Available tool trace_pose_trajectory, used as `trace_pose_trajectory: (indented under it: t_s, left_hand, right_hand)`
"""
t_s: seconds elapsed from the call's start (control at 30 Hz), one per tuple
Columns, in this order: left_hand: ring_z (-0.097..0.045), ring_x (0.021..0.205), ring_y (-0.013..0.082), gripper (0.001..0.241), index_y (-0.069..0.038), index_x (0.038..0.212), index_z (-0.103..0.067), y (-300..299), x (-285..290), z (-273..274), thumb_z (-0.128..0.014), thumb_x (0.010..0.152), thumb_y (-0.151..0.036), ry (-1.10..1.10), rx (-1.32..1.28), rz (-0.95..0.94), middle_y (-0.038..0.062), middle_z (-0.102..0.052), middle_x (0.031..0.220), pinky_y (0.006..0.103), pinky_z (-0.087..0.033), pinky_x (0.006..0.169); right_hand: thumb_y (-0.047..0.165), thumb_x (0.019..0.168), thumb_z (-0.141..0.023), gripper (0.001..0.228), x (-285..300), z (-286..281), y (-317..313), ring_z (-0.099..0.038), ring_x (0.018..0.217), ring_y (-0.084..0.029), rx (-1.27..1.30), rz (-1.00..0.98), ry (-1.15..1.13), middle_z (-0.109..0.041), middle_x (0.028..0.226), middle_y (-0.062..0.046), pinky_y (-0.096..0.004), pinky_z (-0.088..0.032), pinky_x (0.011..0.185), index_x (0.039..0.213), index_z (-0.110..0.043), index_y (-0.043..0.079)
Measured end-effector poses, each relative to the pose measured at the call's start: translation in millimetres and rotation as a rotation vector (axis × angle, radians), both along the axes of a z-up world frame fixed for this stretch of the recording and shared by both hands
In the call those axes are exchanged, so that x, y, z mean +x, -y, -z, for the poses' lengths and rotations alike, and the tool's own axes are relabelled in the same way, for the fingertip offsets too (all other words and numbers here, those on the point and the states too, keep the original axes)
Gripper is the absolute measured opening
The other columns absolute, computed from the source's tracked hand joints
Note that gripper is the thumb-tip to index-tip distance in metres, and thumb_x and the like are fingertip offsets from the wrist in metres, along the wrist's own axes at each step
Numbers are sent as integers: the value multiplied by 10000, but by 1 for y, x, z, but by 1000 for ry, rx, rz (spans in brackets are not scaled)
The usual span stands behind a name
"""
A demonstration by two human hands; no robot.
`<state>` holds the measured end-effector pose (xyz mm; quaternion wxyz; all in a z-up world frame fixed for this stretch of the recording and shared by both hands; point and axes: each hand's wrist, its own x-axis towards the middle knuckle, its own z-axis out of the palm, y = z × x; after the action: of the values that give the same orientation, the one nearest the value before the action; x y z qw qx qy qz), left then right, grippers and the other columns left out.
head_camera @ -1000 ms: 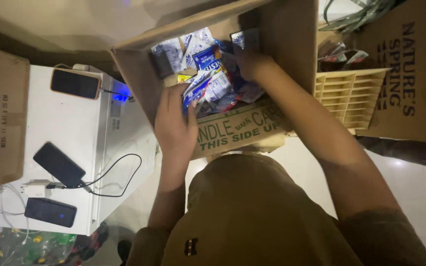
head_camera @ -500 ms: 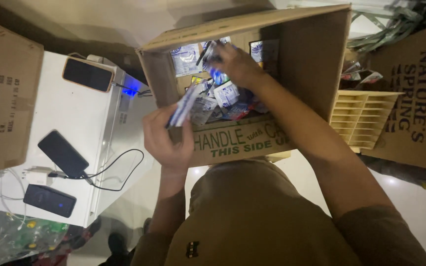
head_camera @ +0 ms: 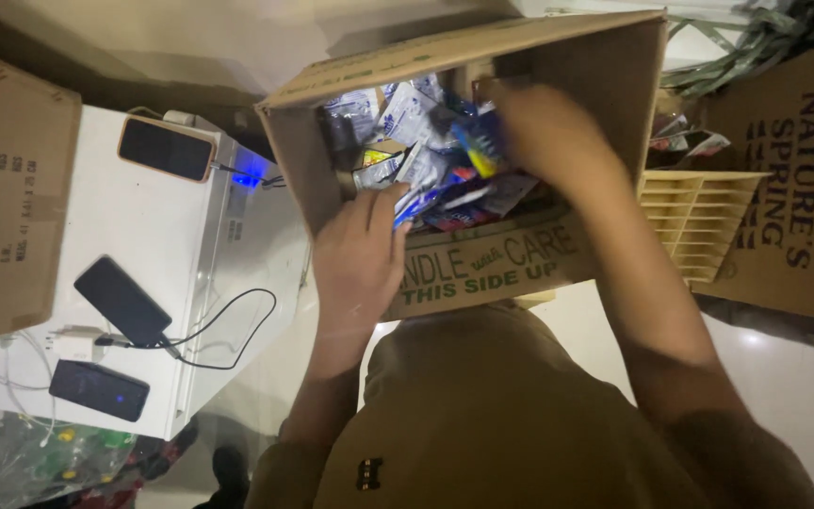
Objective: Sorting and organizing flavored tea packets from a cardboard shipping box into a display rack.
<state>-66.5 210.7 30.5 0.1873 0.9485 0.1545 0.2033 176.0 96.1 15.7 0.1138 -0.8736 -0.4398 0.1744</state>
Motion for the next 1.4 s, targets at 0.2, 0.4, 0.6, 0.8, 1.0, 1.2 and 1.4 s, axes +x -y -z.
trace_pose_trajectory:
  t_s: [0.2,0.4,0.6,0.8,1.0,1.2,1.4]
  left_hand:
    - [-617,1062,335,474,-106,1290,-595,18,18,10,-765,854,-181,-30,-50,-11,126,-604,1156,437,-527,855]
    - [-611,1054,334,424,-130,1275,-620,36,32,11,-761,876,-134,-39,-35,114,113,-616,1159,444,-532,878]
    - [-606,1106,381,370,-49,1268,-616,69,45,3,-739,926,-119,24,-74,413,170,-591,1188,467,-516,933]
    - [-660,1015,335,301,-10,1175,-602,118,52,7,-744,929,-109,27,-272,401,158,-607,1098,412,-541,859]
    - [-690,911,269,187,-15,1138,-611,167,82,35,-700,978,-54,127,-345,410,133,-650,1060,362,-563,782]
    - [-725,899,242,387,-7,1266,-572,243,131,29,-735,935,-123,-23,-568,560,146,-704,1046,342,-574,780]
    - [-686,1063,199,254,-5,1243,-551,299,183,132,-671,1033,-81,-63,-939,777,113,-687,1107,346,-552,900]
  right_hand:
    - [-113,1023,-642,270,-46,-5,100,-696,1014,-381,740,134,219,-670,1127,-197,-435,-559,906,1249,-569,16]
    - [-68,1020,-651,247,-97,67,159,-632,924,-98,1012,602,-334,-640,1064,-34,-235,-519,764,1188,-509,45]
    - [-92,1013,-632,275,-126,81,176,-597,1089,-100,1203,662,-506,-582,1152,-33,-249,-519,935,1200,-497,59]
    - [-64,1005,-662,262,-114,123,216,-538,984,-93,1284,578,-725,-559,1098,-24,-254,-449,802,1172,-504,62]
    - [22,968,-708,425,-98,110,260,-576,1167,-98,1168,440,-707,-557,1194,-32,-254,-525,921,1319,-470,58]
    - [35,968,-721,378,-76,134,335,-664,1051,-129,1159,663,-678,-650,1155,-62,-311,-571,822,1305,-550,38]
    - [66,968,-681,357,-52,144,406,-645,1075,-127,1270,773,-661,-636,1172,-62,-306,-557,902,1296,-543,61]
